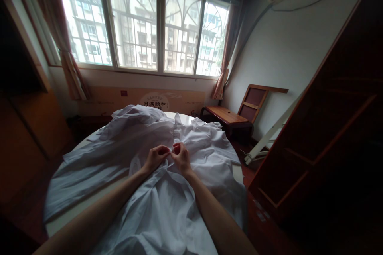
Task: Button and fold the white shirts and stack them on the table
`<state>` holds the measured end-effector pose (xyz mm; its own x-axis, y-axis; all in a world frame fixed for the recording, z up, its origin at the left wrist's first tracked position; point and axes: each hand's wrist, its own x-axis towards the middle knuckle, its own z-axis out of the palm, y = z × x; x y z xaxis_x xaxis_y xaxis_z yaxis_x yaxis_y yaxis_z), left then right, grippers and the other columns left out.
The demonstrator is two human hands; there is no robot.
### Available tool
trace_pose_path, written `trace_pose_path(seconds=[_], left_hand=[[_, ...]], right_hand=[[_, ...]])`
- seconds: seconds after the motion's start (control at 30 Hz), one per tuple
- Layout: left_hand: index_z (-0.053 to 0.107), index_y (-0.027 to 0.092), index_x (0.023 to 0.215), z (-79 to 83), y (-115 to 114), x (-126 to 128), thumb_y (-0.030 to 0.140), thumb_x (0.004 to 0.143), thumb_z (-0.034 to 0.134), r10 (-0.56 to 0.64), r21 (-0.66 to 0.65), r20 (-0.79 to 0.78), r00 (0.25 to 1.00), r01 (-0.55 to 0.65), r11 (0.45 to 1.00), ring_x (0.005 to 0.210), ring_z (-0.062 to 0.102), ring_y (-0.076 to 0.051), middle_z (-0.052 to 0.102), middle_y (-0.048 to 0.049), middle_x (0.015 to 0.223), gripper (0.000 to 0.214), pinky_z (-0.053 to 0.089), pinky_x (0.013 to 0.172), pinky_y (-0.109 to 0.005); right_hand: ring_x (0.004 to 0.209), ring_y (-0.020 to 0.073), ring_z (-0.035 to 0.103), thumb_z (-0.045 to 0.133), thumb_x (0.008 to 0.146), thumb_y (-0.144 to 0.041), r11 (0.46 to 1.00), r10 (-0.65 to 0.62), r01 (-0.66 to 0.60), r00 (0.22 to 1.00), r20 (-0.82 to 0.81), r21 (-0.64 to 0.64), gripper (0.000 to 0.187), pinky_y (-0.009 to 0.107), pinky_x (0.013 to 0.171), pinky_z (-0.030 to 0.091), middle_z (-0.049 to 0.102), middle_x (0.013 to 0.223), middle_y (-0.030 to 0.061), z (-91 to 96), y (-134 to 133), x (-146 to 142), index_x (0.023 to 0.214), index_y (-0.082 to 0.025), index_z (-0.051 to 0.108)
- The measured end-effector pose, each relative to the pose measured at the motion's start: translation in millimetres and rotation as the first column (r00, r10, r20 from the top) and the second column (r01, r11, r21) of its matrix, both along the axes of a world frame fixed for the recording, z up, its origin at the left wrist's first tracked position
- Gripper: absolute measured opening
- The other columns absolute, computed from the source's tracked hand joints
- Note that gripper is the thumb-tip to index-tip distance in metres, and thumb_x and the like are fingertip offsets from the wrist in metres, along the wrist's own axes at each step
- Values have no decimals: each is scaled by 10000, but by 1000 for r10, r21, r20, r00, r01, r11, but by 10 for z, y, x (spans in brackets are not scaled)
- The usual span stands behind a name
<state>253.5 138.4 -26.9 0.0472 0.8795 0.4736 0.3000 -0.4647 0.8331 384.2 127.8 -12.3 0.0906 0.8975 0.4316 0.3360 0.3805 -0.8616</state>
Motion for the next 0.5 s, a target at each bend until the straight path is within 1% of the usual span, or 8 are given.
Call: trace_pose_path(seconds=[0.1, 0.17, 0.3, 0.4, 0.5], left_hand=[[667, 155, 706, -6, 1, -2, 178, 651, 616, 2, 2, -1, 1000, -2, 1000, 644, 617, -144, 678, -24, 681, 78, 470, 619, -233], [672, 156, 708, -6, -2, -2, 178, 650, 618, 0, 5, -1, 1000, 0, 1000, 641, 617, -143, 679, -25, 679, 83, 471, 614, -230], [672, 152, 709, 1, -13, -2, 217, 663, 624, -13, 13, -8, 1000, 13, 1000, 630, 615, -141, 681, -30, 678, 93, 468, 596, -224], [666, 154, 702, 5, -18, -3, 227, 666, 623, -10, 24, -25, 1000, 11, 1000, 610, 606, -133, 674, -23, 661, 92, 459, 581, -216], [662, 153, 691, 5, -17, -2, 209, 663, 621, -19, 36, -44, 999, 20, 999, 601, 598, -125, 668, -18, 654, 75, 452, 581, -210]], right_hand=[[613, 149, 580, 666, 580, -238, 999, 47, -48, 998, -36, -23, 261, 278, 613, 462, 603, 640, -6, -13, 15, 12, 814, -169, 575], [654, 164, 597, 681, 570, -260, 997, 49, -52, 997, -63, -55, 264, 293, 643, 473, 628, 678, 17, -30, 37, 22, 801, -164, 595], [721, 182, 615, 648, 603, -246, 994, 53, -63, 992, -116, -89, 208, 323, 707, 488, 662, 756, 49, -69, 82, 41, 790, -164, 610], [716, 182, 616, 627, 621, -236, 997, 29, -37, 994, -103, -71, 179, 329, 711, 491, 663, 761, 50, -86, 91, 46, 783, -166, 602], [669, 168, 605, 615, 619, -217, 999, -23, 20, 997, -74, -40, 177, 315, 673, 492, 647, 726, 35, -91, 86, 40, 786, -172, 573]])
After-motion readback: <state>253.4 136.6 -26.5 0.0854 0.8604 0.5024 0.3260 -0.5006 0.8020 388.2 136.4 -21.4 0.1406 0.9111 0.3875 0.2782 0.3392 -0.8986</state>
